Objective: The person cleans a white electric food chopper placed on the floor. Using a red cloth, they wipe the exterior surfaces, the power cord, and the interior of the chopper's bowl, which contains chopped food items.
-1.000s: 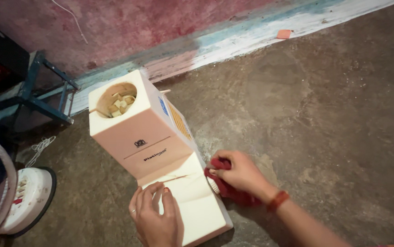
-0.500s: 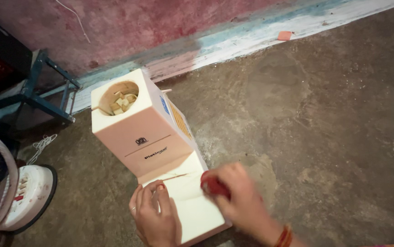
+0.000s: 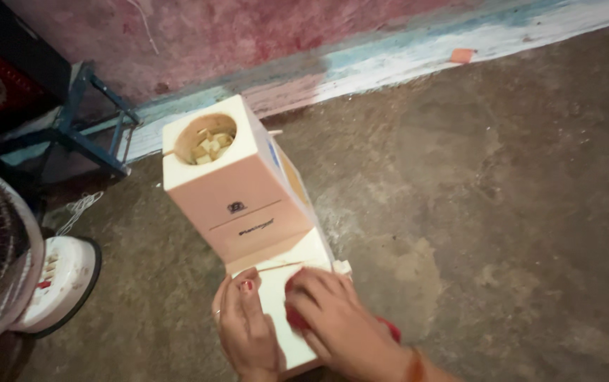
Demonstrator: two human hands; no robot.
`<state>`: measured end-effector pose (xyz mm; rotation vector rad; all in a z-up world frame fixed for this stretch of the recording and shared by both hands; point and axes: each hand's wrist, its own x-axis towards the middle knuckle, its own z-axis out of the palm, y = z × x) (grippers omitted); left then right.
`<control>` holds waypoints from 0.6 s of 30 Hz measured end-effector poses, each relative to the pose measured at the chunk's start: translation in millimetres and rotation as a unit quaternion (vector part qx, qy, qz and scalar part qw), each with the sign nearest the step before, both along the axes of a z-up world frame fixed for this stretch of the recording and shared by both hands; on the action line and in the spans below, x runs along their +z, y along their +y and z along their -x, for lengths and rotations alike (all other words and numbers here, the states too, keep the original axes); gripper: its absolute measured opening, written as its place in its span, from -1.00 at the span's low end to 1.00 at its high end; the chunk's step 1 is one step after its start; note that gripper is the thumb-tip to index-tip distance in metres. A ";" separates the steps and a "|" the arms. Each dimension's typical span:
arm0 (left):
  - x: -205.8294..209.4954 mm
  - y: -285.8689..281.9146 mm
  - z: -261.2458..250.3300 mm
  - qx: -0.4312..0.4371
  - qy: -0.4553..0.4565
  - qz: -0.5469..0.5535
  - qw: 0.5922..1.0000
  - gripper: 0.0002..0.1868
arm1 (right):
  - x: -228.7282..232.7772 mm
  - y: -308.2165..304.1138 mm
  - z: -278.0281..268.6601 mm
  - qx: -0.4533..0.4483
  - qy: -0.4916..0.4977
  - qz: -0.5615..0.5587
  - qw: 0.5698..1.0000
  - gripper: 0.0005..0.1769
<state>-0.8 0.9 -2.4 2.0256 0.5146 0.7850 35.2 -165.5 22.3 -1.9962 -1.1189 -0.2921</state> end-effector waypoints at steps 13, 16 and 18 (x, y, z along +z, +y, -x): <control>-21.8 22.2 -3.3 0.023 -0.096 0.264 0.960 -0.50 | -5.3 71.4 -9.4 0.065 0.006 0.097 0.993 -0.75; -18.1 46.2 -3.3 0.079 -0.142 0.445 0.881 -0.44 | -10.0 52.1 19.9 0.137 -0.036 0.107 0.984 -0.76; -13.7 47.0 5.2 0.103 -0.138 0.538 0.825 -0.41 | -8.7 30.4 27.0 0.187 -0.052 0.091 0.977 -0.77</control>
